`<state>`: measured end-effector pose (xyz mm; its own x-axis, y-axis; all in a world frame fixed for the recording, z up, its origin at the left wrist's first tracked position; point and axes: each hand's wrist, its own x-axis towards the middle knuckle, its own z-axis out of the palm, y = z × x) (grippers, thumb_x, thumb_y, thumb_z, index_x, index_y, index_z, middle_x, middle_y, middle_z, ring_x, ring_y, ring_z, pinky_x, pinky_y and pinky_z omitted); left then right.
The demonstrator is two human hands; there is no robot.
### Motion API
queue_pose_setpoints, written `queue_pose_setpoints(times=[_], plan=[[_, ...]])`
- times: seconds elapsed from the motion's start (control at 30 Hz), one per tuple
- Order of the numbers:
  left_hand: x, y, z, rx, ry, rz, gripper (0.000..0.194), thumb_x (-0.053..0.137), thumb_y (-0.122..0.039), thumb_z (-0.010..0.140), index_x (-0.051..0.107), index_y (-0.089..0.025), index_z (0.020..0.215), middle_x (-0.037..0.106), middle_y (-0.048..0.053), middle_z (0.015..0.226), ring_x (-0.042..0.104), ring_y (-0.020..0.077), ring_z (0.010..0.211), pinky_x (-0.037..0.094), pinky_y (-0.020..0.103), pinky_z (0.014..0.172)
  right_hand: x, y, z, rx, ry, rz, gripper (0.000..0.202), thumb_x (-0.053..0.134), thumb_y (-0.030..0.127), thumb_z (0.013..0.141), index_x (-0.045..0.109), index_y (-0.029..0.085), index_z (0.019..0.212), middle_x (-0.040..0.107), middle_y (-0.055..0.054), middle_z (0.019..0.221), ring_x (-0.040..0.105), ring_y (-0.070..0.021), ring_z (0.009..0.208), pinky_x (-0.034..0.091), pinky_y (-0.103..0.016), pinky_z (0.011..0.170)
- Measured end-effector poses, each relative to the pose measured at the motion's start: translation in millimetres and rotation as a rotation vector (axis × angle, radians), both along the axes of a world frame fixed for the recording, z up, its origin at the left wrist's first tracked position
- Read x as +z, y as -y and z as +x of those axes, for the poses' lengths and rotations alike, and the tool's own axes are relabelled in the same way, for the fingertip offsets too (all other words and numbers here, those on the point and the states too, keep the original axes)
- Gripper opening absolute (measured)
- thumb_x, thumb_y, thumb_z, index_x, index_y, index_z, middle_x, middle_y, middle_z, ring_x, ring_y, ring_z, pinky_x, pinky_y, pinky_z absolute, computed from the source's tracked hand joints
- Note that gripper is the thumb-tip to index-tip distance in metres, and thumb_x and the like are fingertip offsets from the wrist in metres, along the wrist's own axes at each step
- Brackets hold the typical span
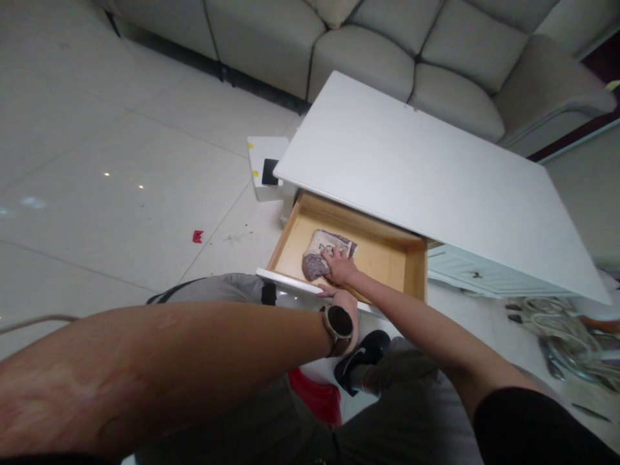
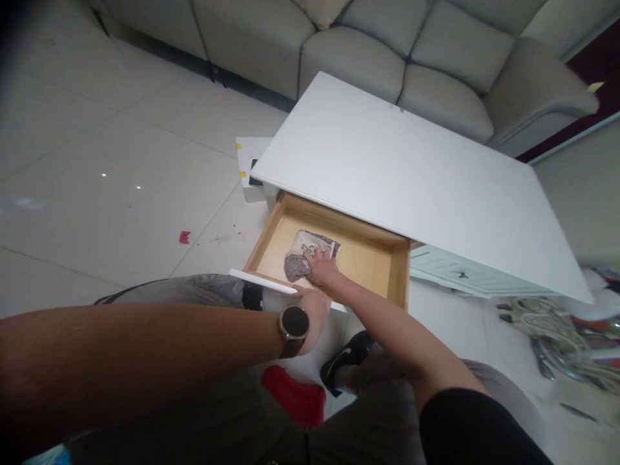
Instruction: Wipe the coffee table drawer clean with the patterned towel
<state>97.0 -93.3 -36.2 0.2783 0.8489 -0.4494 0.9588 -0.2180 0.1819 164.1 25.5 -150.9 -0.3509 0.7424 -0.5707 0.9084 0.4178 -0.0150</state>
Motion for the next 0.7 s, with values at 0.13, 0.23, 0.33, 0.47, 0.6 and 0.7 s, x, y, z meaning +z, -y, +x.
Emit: queue_pose_setpoints(times=[0.13, 0.23, 0.33, 0.47, 0.6, 0.7], plan=[[9.2, 0.0, -1.4, -0.192, -0.126, -0.084, 0.054, 0.065, 0.000, 0.071, 0.072, -0.002, 0.124, 0.069, 0.029, 0.126, 0.058, 0.0532, 0.125, 0.057, 0.060, 0.088, -0.7, -13.6, -51.2, 0.071, -0.063, -0.006, 0.076, 0.056, 0.056, 0.090, 0.029, 0.035, 0.157, 0.021, -0.016, 0.166, 0.028, -0.0481, 0.145, 0.037, -0.067, 0.105], [8.8, 2.0, -1.6, -0.217, -0.109, -0.093, 0.057, 0.069, 0.000, 0.064, 0.075, -0.006, 0.120, 0.069, 0.028, 0.126, 0.054, 0.0566, 0.127, 0.056, 0.064, 0.088, -1.1, -26.0, -72.3, 0.022, -0.066, -0.010, 0.081, 0.057, 0.060, 0.090, 0.024, 0.036, 0.160, 0.015, -0.015, 0.168, 0.022, -0.0498, 0.147, 0.037, -0.067, 0.105], [2.5, 1.7, -0.4, -0.171, -0.125, -0.031, 0.054, 0.067, 0.000, 0.066, 0.076, -0.005, 0.119, 0.069, 0.029, 0.125, 0.056, 0.0566, 0.125, 0.057, 0.063, 0.084, -1.0, -41.6, -77.7, -0.082, -0.062, 0.058, 0.083, 0.059, 0.053, 0.092, 0.018, 0.035, 0.162, 0.014, -0.016, 0.168, 0.024, -0.0482, 0.147, 0.040, -0.061, 0.105], [-7.0, -5.6, 3.0, -0.053, 0.009, -0.095, 0.056, 0.067, 0.003, 0.062, 0.079, -0.010, 0.116, 0.074, 0.028, 0.116, 0.062, 0.0560, 0.117, 0.056, 0.066, 0.084, 0.0, -60.2, -62.4, -0.160, -0.051, 0.181, 0.075, 0.054, 0.041, 0.096, 0.019, 0.036, 0.163, 0.022, -0.015, 0.166, 0.032, -0.0416, 0.144, 0.042, -0.052, 0.105], [-14.1, -12.5, 7.1, -0.018, 0.078, -0.115, 0.052, 0.071, 0.003, 0.063, 0.080, -0.010, 0.113, 0.072, 0.031, 0.116, 0.059, 0.0582, 0.119, 0.053, 0.067, 0.086, -1.8, -64.6, -14.8, -0.131, -0.040, 0.200, 0.067, 0.055, 0.035, 0.096, 0.031, 0.035, 0.159, 0.036, -0.016, 0.157, 0.043, -0.0377, 0.135, 0.046, -0.047, 0.101], [-16.6, -11.7, 6.3, -0.047, 0.061, -0.121, 0.045, 0.071, -0.002, 0.066, 0.079, -0.003, 0.110, 0.071, 0.035, 0.111, 0.060, 0.0609, 0.114, 0.052, 0.067, 0.081, -3.5, -56.4, 46.3, -0.215, -0.045, 0.205, 0.065, 0.060, 0.032, 0.094, 0.039, 0.031, 0.155, 0.044, -0.019, 0.151, 0.048, -0.0374, 0.131, 0.045, -0.048, 0.101]])
